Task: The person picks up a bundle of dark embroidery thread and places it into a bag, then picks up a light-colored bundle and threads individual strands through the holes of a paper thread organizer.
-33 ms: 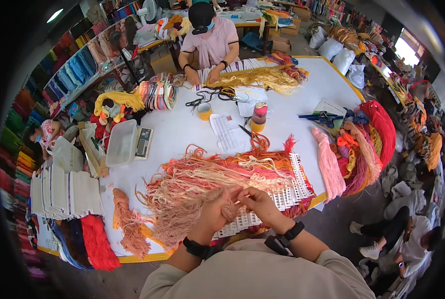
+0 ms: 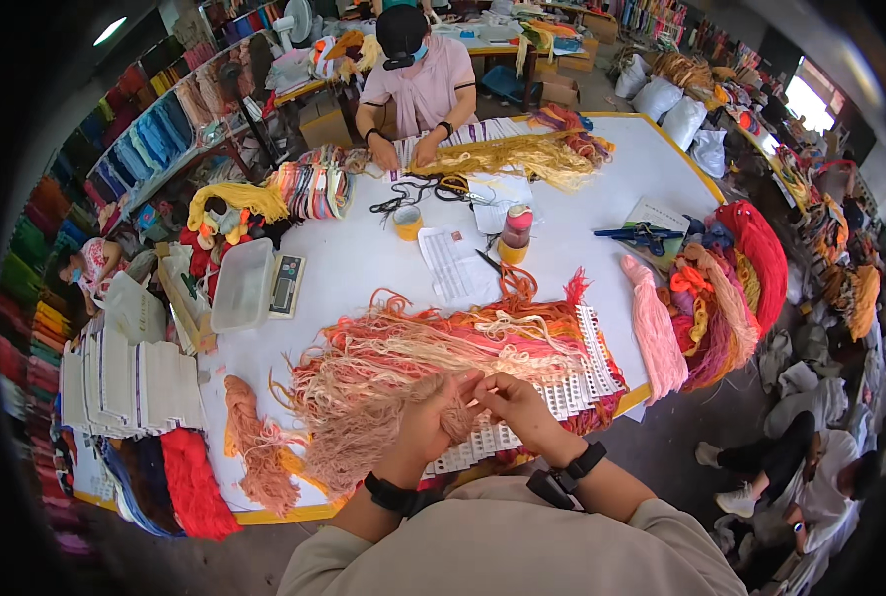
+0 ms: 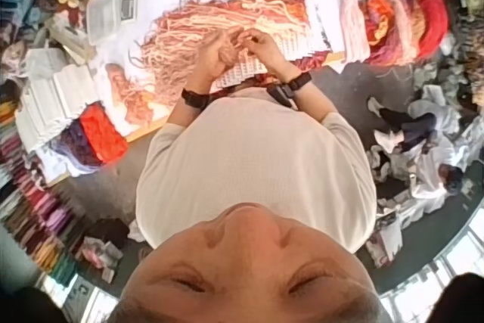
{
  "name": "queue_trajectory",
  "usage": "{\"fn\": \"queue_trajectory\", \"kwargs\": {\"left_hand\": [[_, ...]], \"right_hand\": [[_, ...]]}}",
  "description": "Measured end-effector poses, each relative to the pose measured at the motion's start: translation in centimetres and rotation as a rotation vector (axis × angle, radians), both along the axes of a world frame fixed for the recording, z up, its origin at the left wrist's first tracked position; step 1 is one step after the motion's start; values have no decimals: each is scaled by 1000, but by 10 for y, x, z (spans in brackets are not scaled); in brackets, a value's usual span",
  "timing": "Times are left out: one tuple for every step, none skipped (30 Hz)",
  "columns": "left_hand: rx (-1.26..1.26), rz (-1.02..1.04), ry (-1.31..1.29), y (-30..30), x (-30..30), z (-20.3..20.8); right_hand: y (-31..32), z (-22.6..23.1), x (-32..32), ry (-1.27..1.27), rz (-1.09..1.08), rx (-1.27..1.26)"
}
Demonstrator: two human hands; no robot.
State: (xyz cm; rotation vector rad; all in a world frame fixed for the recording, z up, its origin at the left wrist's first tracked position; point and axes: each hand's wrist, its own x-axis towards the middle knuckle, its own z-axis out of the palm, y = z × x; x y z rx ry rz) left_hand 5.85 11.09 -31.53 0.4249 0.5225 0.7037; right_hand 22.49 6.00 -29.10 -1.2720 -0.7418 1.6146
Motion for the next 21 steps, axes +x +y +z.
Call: {"fn": "queue_trajectory", "kwargs": {"left_hand": [[51, 4, 15, 0, -3, -2], [54, -1, 9, -1, 1, 3], [83, -15, 53, -5, 7, 9], [111, -27, 98, -6, 11, 13], [115, -23, 95, -6, 10, 12], [111, -18, 57, -5, 7, 9], [107, -12, 20, -4, 6, 7], [106, -6, 19, -4, 7, 8], [62, 7, 7, -3, 9, 10], [17, 20, -4, -4, 11, 10], [17, 26, -4, -4, 16, 11], [35, 46, 49, -5, 22, 11], [52, 66, 103, -5, 28, 11], [48, 73, 107, -6, 31, 8], [49, 95, 119, -6, 35, 4], [50, 118, 131, -6, 38, 2], [45, 124, 136, -5, 42, 3], [17, 123, 89, -4, 46, 6], [-10, 123, 42, -3, 50, 8], [-13, 130, 49, -4, 53, 5], [-18, 134, 79, -4, 56, -1]], "right_hand": [[0, -6, -4, -4, 4, 4], [1, -13, -8, -177, 3, 129], [0, -18, -9, -351, 3, 254], [-2, -22, -6, -357, -1, 256], [-2, -20, -6, -337, 3, 220], [-1, -18, -4, -317, 7, 183], [-1, -16, -1, -186, 0, 131], [-1, -11, 1, -187, 6, 131], [-1, -2, 4, -65, -2, 118], [-1, 2, 7, 59, -9, 104], [0, 0, 12, 58, -4, 104], [1, -3, 17, 51, 8, 101], [3, -7, 22, 45, 21, 98], [4, -9, 26, 49, 28, 94], [5, -11, 31, 63, 22, 72], [6, -13, 35, 78, 16, 49], [7, -13, 41, 83, 22, 43], [9, -13, 46, 136, 27, 41], [10, -13, 51, 189, 31, 39], [11, -15, 55, 197, 38, 35], [12, -17, 59, 189, 55, 55]]}}
